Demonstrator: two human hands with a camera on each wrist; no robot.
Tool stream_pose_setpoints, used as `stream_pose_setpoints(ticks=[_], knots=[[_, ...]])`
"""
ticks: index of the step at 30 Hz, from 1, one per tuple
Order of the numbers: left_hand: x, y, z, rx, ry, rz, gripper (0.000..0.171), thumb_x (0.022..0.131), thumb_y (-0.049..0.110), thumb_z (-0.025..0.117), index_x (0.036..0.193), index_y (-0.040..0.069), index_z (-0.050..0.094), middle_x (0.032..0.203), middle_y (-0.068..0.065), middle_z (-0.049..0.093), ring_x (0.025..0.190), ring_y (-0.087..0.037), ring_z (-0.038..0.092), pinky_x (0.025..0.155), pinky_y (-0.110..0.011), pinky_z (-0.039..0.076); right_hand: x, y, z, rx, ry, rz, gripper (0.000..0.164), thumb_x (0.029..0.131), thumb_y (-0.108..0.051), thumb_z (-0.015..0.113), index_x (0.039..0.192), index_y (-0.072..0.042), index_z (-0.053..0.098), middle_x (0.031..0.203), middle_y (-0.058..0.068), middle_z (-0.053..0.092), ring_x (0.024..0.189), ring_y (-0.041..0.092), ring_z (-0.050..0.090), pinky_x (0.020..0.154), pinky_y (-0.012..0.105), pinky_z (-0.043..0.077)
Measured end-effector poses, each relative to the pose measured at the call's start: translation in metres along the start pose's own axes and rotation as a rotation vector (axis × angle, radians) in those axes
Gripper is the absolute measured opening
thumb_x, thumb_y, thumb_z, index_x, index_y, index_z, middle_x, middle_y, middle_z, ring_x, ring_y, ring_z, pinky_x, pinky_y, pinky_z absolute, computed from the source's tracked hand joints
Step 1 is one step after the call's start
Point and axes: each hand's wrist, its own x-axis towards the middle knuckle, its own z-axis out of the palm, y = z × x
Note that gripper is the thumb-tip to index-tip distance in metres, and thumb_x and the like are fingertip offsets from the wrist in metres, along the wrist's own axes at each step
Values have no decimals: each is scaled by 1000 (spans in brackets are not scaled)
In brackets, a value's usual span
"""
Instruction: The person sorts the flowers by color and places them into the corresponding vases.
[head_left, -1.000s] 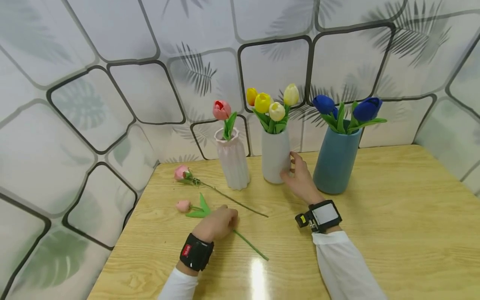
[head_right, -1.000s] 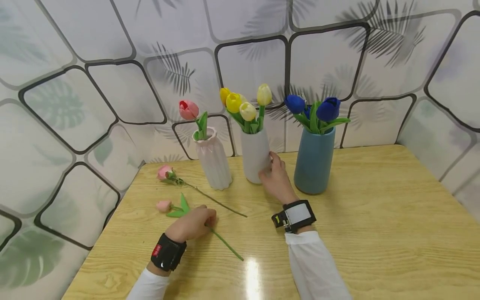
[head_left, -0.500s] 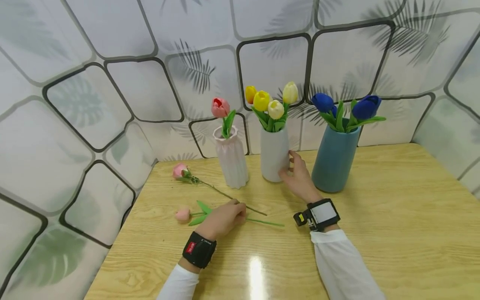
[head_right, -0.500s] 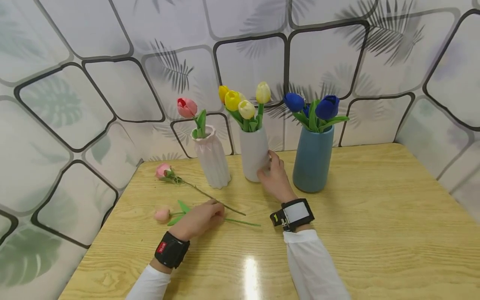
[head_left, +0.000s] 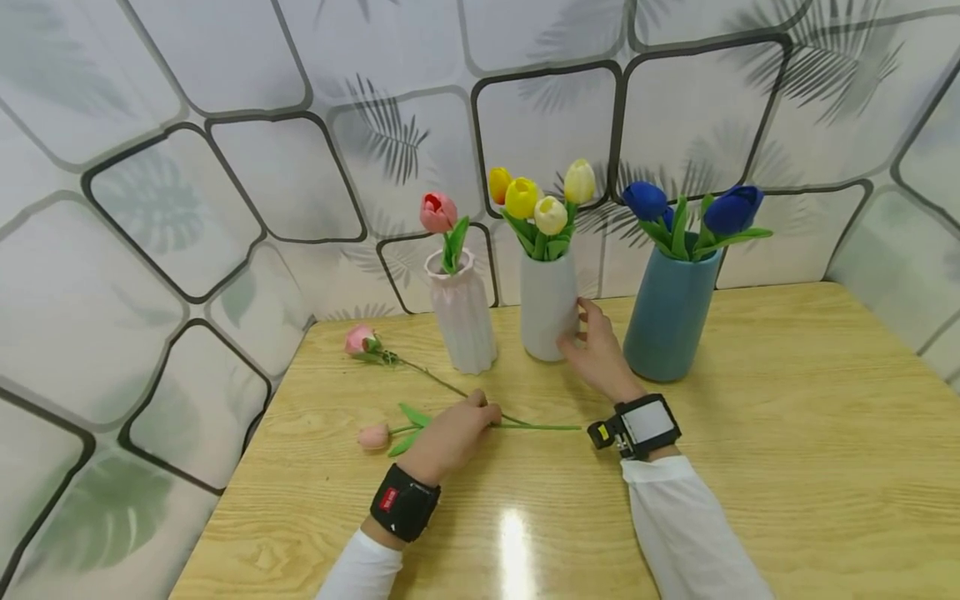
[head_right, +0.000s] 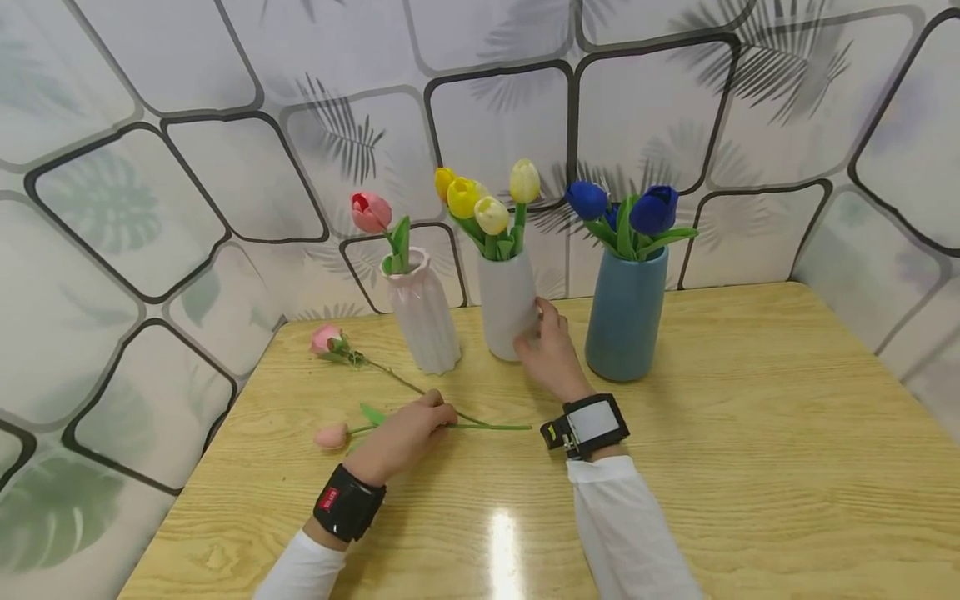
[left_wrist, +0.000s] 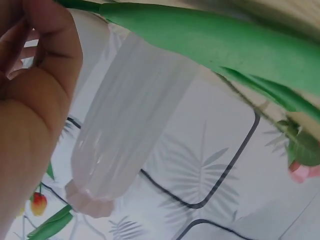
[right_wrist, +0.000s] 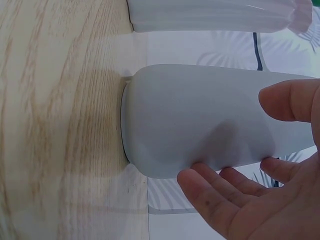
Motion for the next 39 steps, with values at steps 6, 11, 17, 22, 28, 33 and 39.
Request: stream_pose_setpoints(ticks=[6, 11, 17, 22, 28, 33, 39], knots=[[4, 15, -1, 113, 74, -85, 7, 98, 12, 63, 93, 11, 57, 69, -2, 52, 52, -11, 47, 42, -23, 35, 1, 2, 0, 6, -3, -7, 70, 100, -13, 49, 156, 2, 9, 157, 28, 15, 140, 43, 31, 106, 55, 39], [5, 24, 2, -220, 72, -192, 9, 102, 15, 57, 100, 6, 58, 60, 1, 51, 47, -7, 43, 42, -21, 34, -1, 1, 0, 11, -4, 3, 71, 101, -14, 49, 157, 0, 8, 158, 28, 15, 138, 44, 33, 104, 56, 40], [5, 34, 4, -983, -9, -428, 36, 104, 21, 53, 129, -5, 54, 98, -18, 67, 68, -20, 68, 56, -31, 57, -1, 2, 2, -4, 8, 6, 70, 101, -14, 50, 157, 1, 10, 157, 29, 17, 137, 45, 34, 104, 56, 41], [11, 43, 11, -1415, 131, -580, 45, 105, 17, 49, 141, -8, 41, 121, -25, 56, 84, -16, 66, 71, -29, 58, 0, 2, 1, -12, 13, 4, 70, 101, -14, 51, 157, 1, 10, 156, 30, 18, 135, 46, 37, 103, 57, 42], [15, 52, 22, -1657, 391, -745, 27, 105, 9, 49, 125, -6, 40, 98, -6, 57, 71, -8, 59, 62, -20, 51, 0, 3, 0, -13, 4, -1, 70, 101, -14, 50, 157, 1, 9, 156, 31, 18, 134, 47, 37, 102, 58, 42], [16, 52, 26, -1846, 503, -811, 27, 101, 3, 54, 96, 12, 29, 86, -2, 65, 63, -4, 63, 60, -19, 54, 0, 3, 0, -16, 4, -9, 70, 101, -14, 50, 157, 1, 10, 156, 30, 18, 136, 46, 36, 103, 57, 42], [16, 50, 26, -1985, 465, -812, 9, 102, 4, 53, 103, -3, 56, 78, -2, 66, 70, -5, 66, 68, -16, 55, 0, 2, -1, -15, -3, 1, 71, 101, -16, 50, 157, 0, 9, 156, 30, 18, 134, 46, 37, 102, 56, 43]])
